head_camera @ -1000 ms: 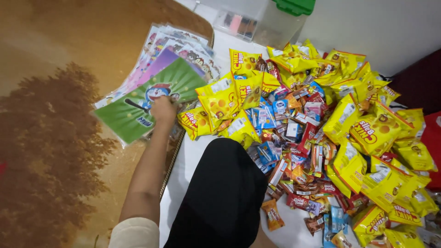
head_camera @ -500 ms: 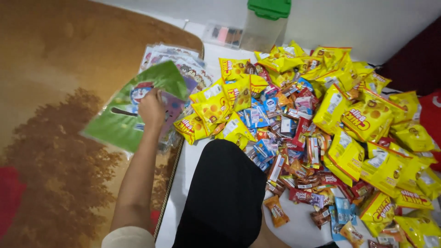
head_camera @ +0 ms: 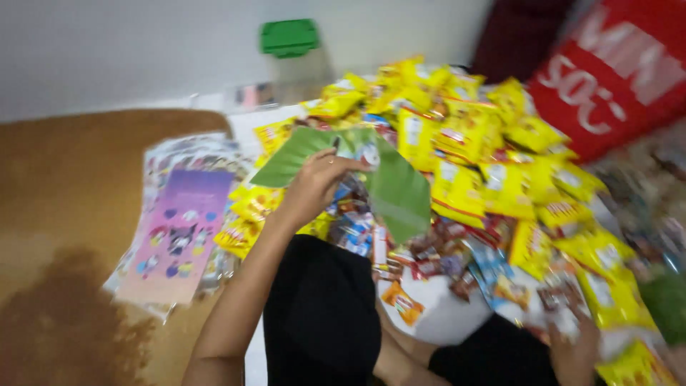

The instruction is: Packing various snack packets and sticker sheets into decorative plastic gift bags.

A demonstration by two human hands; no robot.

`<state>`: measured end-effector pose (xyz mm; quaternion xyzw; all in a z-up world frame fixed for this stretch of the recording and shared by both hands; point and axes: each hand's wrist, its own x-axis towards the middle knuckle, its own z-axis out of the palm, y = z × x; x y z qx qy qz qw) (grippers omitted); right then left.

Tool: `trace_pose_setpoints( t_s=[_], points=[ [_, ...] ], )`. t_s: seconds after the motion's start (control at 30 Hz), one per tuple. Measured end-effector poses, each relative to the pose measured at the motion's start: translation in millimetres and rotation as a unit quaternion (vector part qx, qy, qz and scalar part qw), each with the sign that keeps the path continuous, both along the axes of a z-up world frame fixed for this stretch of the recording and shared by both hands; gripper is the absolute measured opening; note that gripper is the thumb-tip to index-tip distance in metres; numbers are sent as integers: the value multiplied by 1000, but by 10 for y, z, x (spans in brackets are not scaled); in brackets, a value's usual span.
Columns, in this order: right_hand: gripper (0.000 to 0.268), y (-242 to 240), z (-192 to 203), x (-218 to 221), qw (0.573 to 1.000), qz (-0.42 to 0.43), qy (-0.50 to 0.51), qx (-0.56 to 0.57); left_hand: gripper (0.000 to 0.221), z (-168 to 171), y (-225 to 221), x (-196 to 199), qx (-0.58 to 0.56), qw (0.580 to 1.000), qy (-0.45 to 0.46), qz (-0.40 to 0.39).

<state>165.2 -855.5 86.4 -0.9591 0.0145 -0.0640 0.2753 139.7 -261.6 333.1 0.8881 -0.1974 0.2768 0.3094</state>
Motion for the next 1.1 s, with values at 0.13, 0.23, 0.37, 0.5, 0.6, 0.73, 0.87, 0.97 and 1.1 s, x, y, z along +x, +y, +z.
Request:
trace_pose_setpoints(
  t_s=[0.13, 0.23, 0.37, 0.5, 0.6, 0.73, 0.87, 0.97, 1.1],
  points=[
    [69, 579, 526, -41, 968, 87, 11, 234, 33, 192, -669, 150, -18, 991, 41, -122],
    [85, 1056, 1187, -88, 944, 172, -26, 282, 21, 231, -1011, 184, -94, 972, 109, -186],
    [108, 1551, 2158, -106, 874, 305, -12, 378, 21, 190, -1210, 116, -157, 937, 181, -255],
    [128, 1749, 2158, 163, 723, 379, 91, 570, 20, -8, -1249, 58, -232, 914, 223, -246],
    [138, 1700, 1840, 299, 683, 364, 38, 632, 20, -508, -1144, 87, -319, 893, 234, -213],
    [38, 1373, 1252, 448, 615, 195, 21, 763, 23, -1202, -1023, 131, -433, 851, 249, -160],
    [7, 1389, 1661, 289, 696, 150, -36, 701, 31, -1142, -1092, 82, -450, 840, 253, -167],
    [5, 1261, 1492, 379, 726, 118, -39, 677, 45, -652, -1269, 26, -462, 830, 239, -200],
    [8, 1227, 1481, 377, 755, 134, -45, 641, 31, -336, -1431, 50, -467, 860, 187, -82]
  ],
)
